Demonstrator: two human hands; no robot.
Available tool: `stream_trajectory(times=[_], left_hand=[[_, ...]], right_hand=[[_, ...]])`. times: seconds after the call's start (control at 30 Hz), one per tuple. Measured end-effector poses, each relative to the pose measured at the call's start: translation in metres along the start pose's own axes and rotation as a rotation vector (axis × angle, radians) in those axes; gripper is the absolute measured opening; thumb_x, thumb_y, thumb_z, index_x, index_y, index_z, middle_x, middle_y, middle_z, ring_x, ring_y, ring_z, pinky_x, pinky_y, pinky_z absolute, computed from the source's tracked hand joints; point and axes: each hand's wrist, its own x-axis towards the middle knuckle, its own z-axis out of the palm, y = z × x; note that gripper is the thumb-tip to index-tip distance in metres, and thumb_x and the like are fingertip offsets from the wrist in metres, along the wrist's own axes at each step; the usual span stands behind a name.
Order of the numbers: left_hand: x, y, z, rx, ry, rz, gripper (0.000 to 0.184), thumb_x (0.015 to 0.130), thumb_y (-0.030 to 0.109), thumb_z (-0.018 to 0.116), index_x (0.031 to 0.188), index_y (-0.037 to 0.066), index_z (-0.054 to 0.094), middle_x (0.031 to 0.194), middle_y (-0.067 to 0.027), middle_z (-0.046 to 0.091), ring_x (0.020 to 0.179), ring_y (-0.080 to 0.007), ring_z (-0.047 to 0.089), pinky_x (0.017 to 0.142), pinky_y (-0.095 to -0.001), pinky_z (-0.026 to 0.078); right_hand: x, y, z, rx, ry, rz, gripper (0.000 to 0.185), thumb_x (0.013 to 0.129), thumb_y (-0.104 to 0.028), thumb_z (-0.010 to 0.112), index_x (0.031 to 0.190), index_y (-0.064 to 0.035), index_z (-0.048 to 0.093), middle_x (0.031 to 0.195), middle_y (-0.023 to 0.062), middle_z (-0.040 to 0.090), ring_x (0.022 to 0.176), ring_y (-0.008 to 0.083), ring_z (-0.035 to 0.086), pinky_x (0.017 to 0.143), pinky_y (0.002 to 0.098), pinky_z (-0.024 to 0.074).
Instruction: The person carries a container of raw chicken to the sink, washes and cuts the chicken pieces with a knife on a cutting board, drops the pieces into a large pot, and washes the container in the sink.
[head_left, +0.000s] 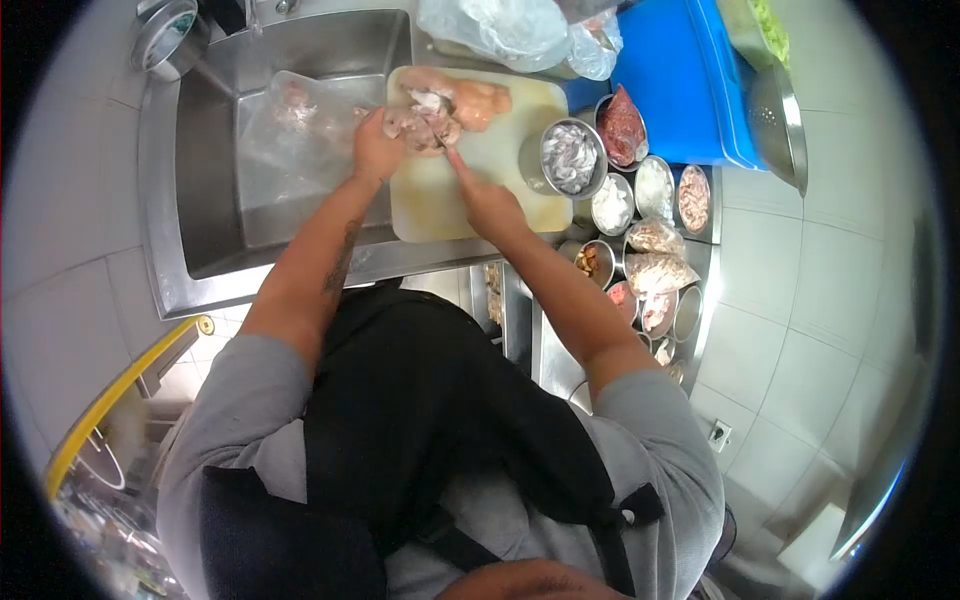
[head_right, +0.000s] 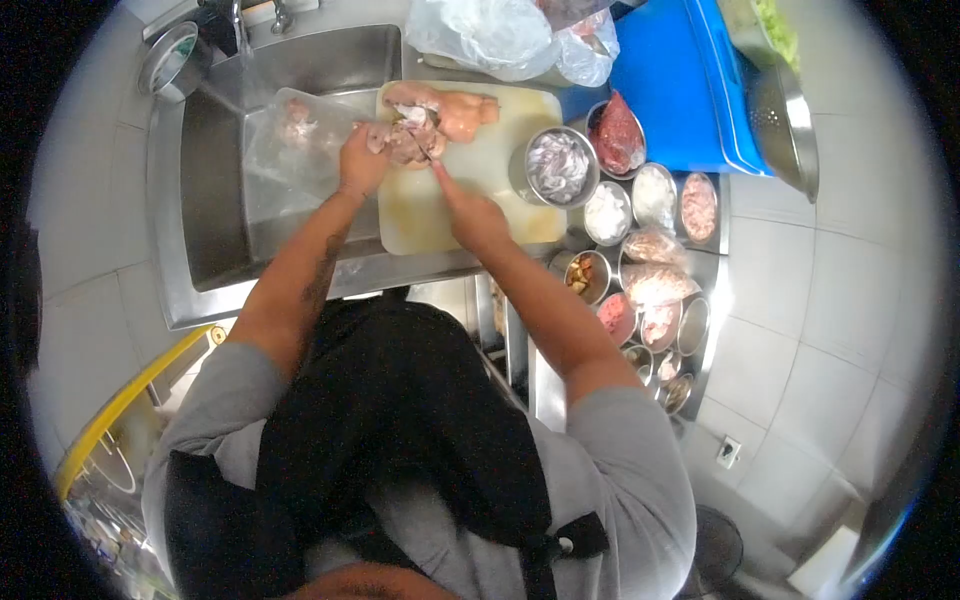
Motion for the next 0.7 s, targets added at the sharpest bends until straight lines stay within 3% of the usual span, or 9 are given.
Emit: stream_trajectory(times=[0.17, 0.27, 0.33, 0.37, 0.43, 0.47, 0.53, 0.6, 0.7], left_hand=[[-0.016, 0.013, -0.011, -0.031, -0.056, -0.015, 0.051, 0.091, 0.028, 0.079, 0.127, -0.005, 0.067, 0.125, -0.0271, 0.072, 0.120, -0.0447, 0.068, 0.104, -0.0478, 0.054], [-0.013, -0.008, 0.005, 0.061, 0.030, -0.012, 0.037, 0.094, 0.023, 0.077, 0.119, -0.003, 0.068, 0.118, -0.0229, 0.075, 0.111, -0.0400, 0.072, 0.099, -0.0463, 0.056], [0.008, -0.082, 0.035, 0.121, -0.076, -0.118, 0.027, 0.095, 0.015, 0.073, 0.116, -0.002, 0.068, 0.109, -0.0168, 0.077, 0.095, -0.0301, 0.074, 0.086, -0.0418, 0.060], [0.009, -0.071, 0.013, 0.126, -0.075, -0.110, 0.027, 0.095, 0.015, 0.073, 0.116, -0.002, 0.068, 0.109, -0.0168, 0.077, 0.095, -0.0301, 0.074, 0.086, -0.0418, 0.060], [0.000, -0.029, -0.057, -0.963, 0.119, -0.529, 0.023, 0.090, 0.007, 0.073, 0.112, 0.000, 0.073, 0.101, -0.0134, 0.078, 0.095, -0.0234, 0.075, 0.080, -0.0389, 0.061], [-0.015, -0.024, -0.062, -0.956, 0.111, -0.524, 0.023, 0.090, 0.007, 0.073, 0.112, 0.000, 0.073, 0.101, -0.0134, 0.078, 0.095, -0.0234, 0.075, 0.080, -0.0389, 0.061], [-0.029, -0.011, -0.064, -0.754, -0.238, -0.424, 0.023, 0.092, 0.010, 0.074, 0.113, 0.000, 0.074, 0.101, -0.0097, 0.075, 0.090, -0.0188, 0.073, 0.069, -0.0348, 0.060], [-0.049, 0.023, -0.040, -0.575, -0.290, -0.273, 0.031, 0.090, 0.014, 0.078, 0.117, -0.001, 0.073, 0.101, -0.0102, 0.076, 0.088, -0.0201, 0.074, 0.068, -0.0347, 0.060], [-0.052, 0.063, -0.014, -0.495, -0.487, -0.326, 0.047, 0.087, 0.019, 0.081, 0.127, -0.002, 0.069, 0.119, -0.0159, 0.074, 0.104, -0.0283, 0.073, 0.085, -0.0411, 0.061]], right_hand=[[0.007, -0.027, -0.012, -0.059, -0.180, 0.139, 0.087, 0.100, -0.004, 0.050, 0.174, -0.0303, 0.013, 0.116, 0.0273, 0.074, 0.105, 0.0452, 0.075, 0.090, 0.0580, 0.0585], [-0.058, 0.016, 0.021, 0.014, 0.058, -0.035, 0.089, 0.100, -0.004, 0.051, 0.174, -0.0304, 0.010, 0.104, 0.0270, 0.077, 0.097, 0.0458, 0.076, 0.088, 0.0572, 0.0596], [-0.089, 0.007, -0.001, -0.012, -0.199, 0.189, 0.091, 0.099, -0.004, 0.052, 0.175, -0.0321, 0.009, 0.096, 0.0281, 0.077, 0.093, 0.0472, 0.076, 0.088, 0.0579, 0.0595], [-0.090, 0.007, -0.001, -0.007, -0.192, 0.189, 0.091, 0.099, -0.004, 0.052, 0.175, -0.0321, 0.009, 0.096, 0.0281, 0.077, 0.093, 0.0472, 0.076, 0.088, 0.0579, 0.0595], [-0.090, 0.006, 0.002, -0.050, -0.256, 0.236, 0.078, 0.110, -0.022, 0.050, 0.174, -0.0354, 0.007, 0.102, 0.0315, 0.074, 0.095, 0.0522, 0.073, 0.088, 0.0623, 0.0554], [-0.096, 0.010, 0.007, -0.040, -0.252, 0.241, 0.078, 0.110, -0.022, 0.050, 0.174, -0.0354, 0.007, 0.102, 0.0315, 0.074, 0.095, 0.0522, 0.073, 0.088, 0.0623, 0.0554], [-0.109, 0.024, 0.012, -0.003, -0.157, 0.173, 0.080, 0.109, -0.025, 0.053, 0.174, -0.0362, 0.007, 0.097, 0.0300, 0.075, 0.090, 0.0521, 0.073, 0.084, 0.0620, 0.0565], [-0.141, 0.025, 0.002, 0.039, -0.058, 0.200, 0.081, 0.108, -0.022, 0.053, 0.174, -0.0358, 0.009, 0.095, 0.0290, 0.075, 0.085, 0.0503, 0.073, 0.081, 0.0609, 0.0572], [-0.182, 0.026, -0.002, 0.157, 0.077, 0.309, 0.080, 0.107, -0.020, 0.055, 0.174, -0.0351, 0.012, 0.092, 0.0277, 0.075, 0.081, 0.0490, 0.073, 0.077, 0.0600, 0.0569]])
